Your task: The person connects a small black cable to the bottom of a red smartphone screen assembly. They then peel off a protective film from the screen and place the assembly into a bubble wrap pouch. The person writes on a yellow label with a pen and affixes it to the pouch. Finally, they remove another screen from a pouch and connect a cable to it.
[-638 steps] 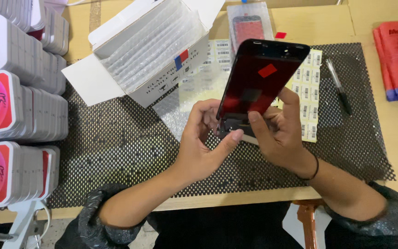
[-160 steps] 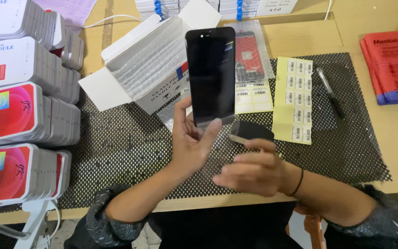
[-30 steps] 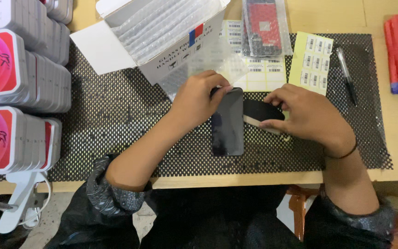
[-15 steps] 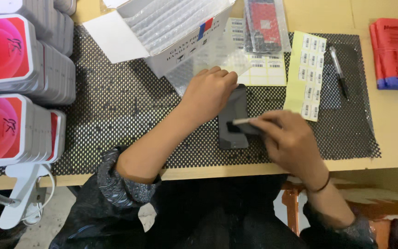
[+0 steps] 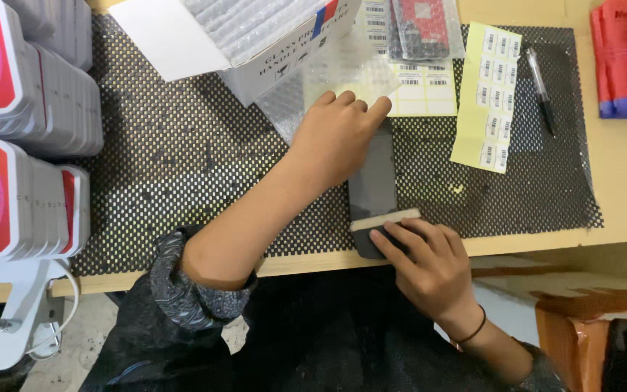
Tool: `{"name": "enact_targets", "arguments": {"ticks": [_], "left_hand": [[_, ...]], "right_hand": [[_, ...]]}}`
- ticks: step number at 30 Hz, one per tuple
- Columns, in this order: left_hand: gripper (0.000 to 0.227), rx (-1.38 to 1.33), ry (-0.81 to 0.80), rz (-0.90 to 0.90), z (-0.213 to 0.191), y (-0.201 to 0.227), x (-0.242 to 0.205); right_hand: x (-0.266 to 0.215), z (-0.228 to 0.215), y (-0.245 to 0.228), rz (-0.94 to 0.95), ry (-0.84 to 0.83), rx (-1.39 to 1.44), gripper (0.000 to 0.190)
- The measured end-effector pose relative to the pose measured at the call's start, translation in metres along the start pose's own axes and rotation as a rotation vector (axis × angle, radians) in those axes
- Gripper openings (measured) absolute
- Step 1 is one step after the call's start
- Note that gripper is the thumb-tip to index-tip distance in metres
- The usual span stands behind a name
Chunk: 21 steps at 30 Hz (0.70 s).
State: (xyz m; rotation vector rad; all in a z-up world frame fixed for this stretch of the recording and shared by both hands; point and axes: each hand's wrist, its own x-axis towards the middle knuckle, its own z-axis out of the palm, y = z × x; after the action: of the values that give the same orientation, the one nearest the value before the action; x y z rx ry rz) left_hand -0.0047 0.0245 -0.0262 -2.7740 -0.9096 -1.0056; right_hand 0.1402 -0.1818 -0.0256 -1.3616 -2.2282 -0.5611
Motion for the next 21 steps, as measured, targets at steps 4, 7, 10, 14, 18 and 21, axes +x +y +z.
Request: {"name": "enact_targets", "arguments": {"ticks": [4,7,10,14,18,21], "left_hand": [[0.042,0.047,-0.296,0.02,0.001,-0.001,0.005],[0.039,0.031,-0.291,0.032,-0.005,0.001,0.006],[0.047,0.027,-0.294,0.025,-0.009,0.001,0.007],[0.044,0.013,-0.271,0.013,-0.007,0.001,0.006],[0.035,0.022,-0.257,-0.008,-0.01,0.002,0.008],[0.026,0.013,-0.215,-0.013,-0.009,0.002,0.007]], "right_hand": [[0.011,-0.018,-0.007,-0.032,-0.112,-0.002,0.041],[0.012,-0.021,-0.012,0.003,-0.145,-0.005,0.042],[0.015,-0.023,-0.019,0.046,-0.166,-0.026,0.038],[0.017,-0.024,-0.021,0.072,-0.182,-0.036,0.042],[0.018,-0.025,-0.019,0.09,-0.203,0.0,0.046],[0.019,-0.024,-0.019,0.092,-0.185,-0.013,0.043]]}}
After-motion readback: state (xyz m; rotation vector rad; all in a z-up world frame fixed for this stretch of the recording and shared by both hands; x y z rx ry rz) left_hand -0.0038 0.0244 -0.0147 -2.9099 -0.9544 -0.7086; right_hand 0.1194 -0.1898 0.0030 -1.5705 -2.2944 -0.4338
